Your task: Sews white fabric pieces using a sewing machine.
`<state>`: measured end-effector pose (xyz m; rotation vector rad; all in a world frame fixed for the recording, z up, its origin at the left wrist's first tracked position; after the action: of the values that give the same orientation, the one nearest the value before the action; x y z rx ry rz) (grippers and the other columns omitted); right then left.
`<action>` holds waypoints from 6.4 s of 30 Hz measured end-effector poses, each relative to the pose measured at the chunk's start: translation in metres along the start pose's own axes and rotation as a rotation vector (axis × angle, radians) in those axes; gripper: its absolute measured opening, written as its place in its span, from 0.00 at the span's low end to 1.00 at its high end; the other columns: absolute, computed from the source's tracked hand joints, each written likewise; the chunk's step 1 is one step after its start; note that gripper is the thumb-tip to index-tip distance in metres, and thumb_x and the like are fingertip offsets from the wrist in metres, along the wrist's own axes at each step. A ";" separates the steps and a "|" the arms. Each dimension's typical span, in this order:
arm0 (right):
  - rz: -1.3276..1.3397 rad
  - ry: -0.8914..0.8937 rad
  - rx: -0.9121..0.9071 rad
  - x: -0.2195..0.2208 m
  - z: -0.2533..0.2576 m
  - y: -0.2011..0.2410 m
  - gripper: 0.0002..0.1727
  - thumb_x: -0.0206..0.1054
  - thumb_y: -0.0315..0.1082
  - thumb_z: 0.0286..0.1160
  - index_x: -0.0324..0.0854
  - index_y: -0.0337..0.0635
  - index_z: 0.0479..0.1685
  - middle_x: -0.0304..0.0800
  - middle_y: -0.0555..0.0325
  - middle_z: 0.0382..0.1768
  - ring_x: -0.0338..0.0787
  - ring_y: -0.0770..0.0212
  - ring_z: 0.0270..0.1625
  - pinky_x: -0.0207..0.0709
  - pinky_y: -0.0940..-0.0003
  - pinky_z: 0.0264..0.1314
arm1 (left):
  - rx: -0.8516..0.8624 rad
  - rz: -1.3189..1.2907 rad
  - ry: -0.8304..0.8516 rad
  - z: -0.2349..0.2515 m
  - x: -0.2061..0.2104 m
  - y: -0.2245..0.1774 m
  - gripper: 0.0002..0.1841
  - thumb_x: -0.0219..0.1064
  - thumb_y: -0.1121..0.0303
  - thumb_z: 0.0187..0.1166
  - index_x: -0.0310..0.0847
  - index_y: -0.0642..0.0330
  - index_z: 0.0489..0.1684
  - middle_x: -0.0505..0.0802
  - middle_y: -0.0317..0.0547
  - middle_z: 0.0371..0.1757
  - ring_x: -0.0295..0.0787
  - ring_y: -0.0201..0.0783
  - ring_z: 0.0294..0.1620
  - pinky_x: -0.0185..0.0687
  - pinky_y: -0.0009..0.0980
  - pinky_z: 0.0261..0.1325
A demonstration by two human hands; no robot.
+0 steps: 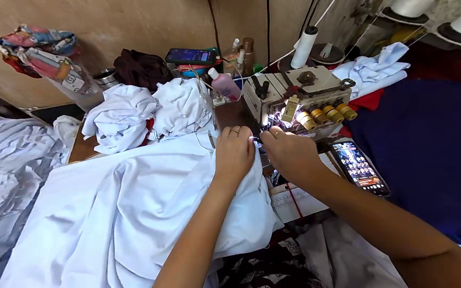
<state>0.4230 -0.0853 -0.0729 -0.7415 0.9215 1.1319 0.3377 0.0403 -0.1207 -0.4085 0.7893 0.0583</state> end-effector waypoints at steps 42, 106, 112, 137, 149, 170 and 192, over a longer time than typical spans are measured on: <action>0.785 0.059 0.061 0.044 -0.135 -0.031 0.18 0.57 0.41 0.87 0.87 0.38 0.40 0.89 0.52 0.45 0.88 0.69 0.44 0.82 0.80 0.46 | -0.164 -0.088 0.194 -0.004 -0.056 0.058 0.09 0.72 0.67 0.80 0.89 0.65 0.43 0.92 0.57 0.43 0.90 0.56 0.47 0.83 0.59 0.50; 1.453 -0.068 0.196 0.040 -0.131 -0.011 0.08 0.73 0.44 0.75 0.85 0.53 0.41 0.80 0.82 0.28 0.68 0.94 0.25 0.61 0.97 0.26 | -0.240 -0.824 -0.102 -0.036 -0.057 -0.025 0.03 0.67 0.69 0.81 0.87 0.55 0.40 0.91 0.26 0.35 0.86 0.18 0.34 0.84 0.18 0.40; 1.450 -0.222 0.073 0.013 -0.105 -0.008 0.19 0.74 0.44 0.75 0.81 0.48 0.61 0.88 0.80 0.44 0.70 0.96 0.32 0.62 0.98 0.33 | 0.121 -0.756 0.084 -0.036 -0.058 -0.072 0.07 0.73 0.64 0.78 0.93 0.57 0.39 0.90 0.36 0.40 0.83 0.19 0.48 0.76 0.14 0.54; 0.872 -0.343 0.402 0.044 -0.066 -0.018 0.13 0.63 0.37 0.83 0.87 0.36 0.45 0.90 0.57 0.30 0.87 0.69 0.31 0.82 0.72 0.36 | -0.031 -0.042 0.020 -0.041 -0.016 -0.051 0.14 0.62 0.61 0.82 0.91 0.59 0.37 0.93 0.46 0.35 0.92 0.42 0.30 0.86 0.39 0.29; 0.832 -0.294 0.558 0.068 -0.049 -0.037 0.16 0.61 0.41 0.81 0.86 0.43 0.30 0.80 0.69 0.19 0.75 0.81 0.23 0.68 0.83 0.28 | -0.238 0.029 0.150 -0.013 -0.009 -0.039 0.10 0.67 0.60 0.77 0.90 0.55 0.35 0.93 0.41 0.32 0.91 0.40 0.32 0.83 0.41 0.32; 1.948 0.253 0.514 0.055 -0.153 -0.012 0.06 0.64 0.44 0.85 0.85 0.59 0.42 0.82 0.83 0.29 0.71 0.90 0.20 0.67 0.93 0.22 | 0.030 0.084 0.112 -0.050 0.000 -0.065 0.23 0.52 0.51 0.88 0.91 0.53 0.61 0.94 0.42 0.65 0.88 0.47 0.70 0.79 0.45 0.71; 1.741 0.070 0.624 0.056 -0.102 -0.013 0.07 0.63 0.36 0.84 0.84 0.49 0.52 0.90 0.77 0.32 0.81 0.86 0.25 0.73 0.89 0.24 | -0.028 -0.150 0.303 -0.009 -0.006 -0.007 0.25 0.61 0.49 0.81 0.86 0.62 0.59 0.88 0.53 0.69 0.79 0.51 0.77 0.71 0.54 0.78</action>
<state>0.4210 -0.1543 -0.1677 0.8200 1.9192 2.0491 0.3288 0.0308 -0.1194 -0.5097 1.0543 -0.1361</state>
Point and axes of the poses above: each hand's wrist, its own z-axis towards the middle knuckle, its own x-axis out of the palm, y = z × x, the point moved 1 cm from there along z, towards the middle knuckle
